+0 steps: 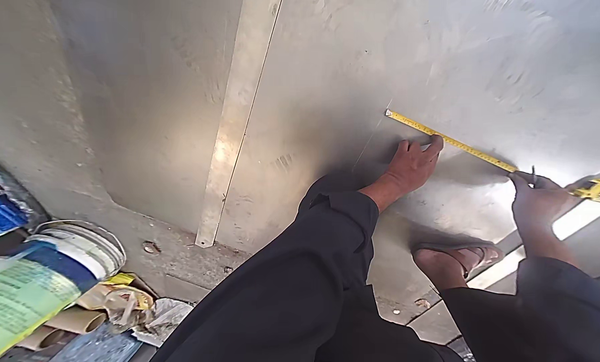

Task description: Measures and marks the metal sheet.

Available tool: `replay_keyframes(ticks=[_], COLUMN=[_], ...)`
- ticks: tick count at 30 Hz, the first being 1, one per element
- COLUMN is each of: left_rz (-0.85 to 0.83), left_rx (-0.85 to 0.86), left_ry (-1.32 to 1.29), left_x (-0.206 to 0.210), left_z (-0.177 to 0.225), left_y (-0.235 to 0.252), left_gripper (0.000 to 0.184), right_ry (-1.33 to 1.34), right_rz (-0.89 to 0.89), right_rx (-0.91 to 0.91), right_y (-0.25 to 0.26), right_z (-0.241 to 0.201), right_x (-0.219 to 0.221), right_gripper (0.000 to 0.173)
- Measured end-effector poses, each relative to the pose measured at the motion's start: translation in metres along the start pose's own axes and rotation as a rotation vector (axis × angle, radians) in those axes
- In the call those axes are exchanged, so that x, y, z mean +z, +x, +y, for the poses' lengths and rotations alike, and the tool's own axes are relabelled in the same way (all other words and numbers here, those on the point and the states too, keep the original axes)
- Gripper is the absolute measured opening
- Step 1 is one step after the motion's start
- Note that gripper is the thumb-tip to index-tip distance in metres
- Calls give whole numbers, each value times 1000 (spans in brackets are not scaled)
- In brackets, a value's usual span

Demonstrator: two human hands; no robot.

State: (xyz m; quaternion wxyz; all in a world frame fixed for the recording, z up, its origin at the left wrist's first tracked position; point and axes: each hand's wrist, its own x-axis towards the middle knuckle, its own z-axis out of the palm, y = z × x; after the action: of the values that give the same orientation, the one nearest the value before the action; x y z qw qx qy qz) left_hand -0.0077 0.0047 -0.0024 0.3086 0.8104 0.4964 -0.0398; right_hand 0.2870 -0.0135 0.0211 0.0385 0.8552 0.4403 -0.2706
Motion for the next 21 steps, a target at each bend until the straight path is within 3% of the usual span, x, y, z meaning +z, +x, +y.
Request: replay_keyframes(ticks=[21], left_rz=[-34], left_rx=[-24], left_ry=[-49], left_x=[-4], left_z=[2], left_y=[0], left_gripper=[40], right_ry=[99], right_rz=[50], right_rx=[12], right_y=[-11], right_z=[-2], right_x=[4], right_gripper=[33])
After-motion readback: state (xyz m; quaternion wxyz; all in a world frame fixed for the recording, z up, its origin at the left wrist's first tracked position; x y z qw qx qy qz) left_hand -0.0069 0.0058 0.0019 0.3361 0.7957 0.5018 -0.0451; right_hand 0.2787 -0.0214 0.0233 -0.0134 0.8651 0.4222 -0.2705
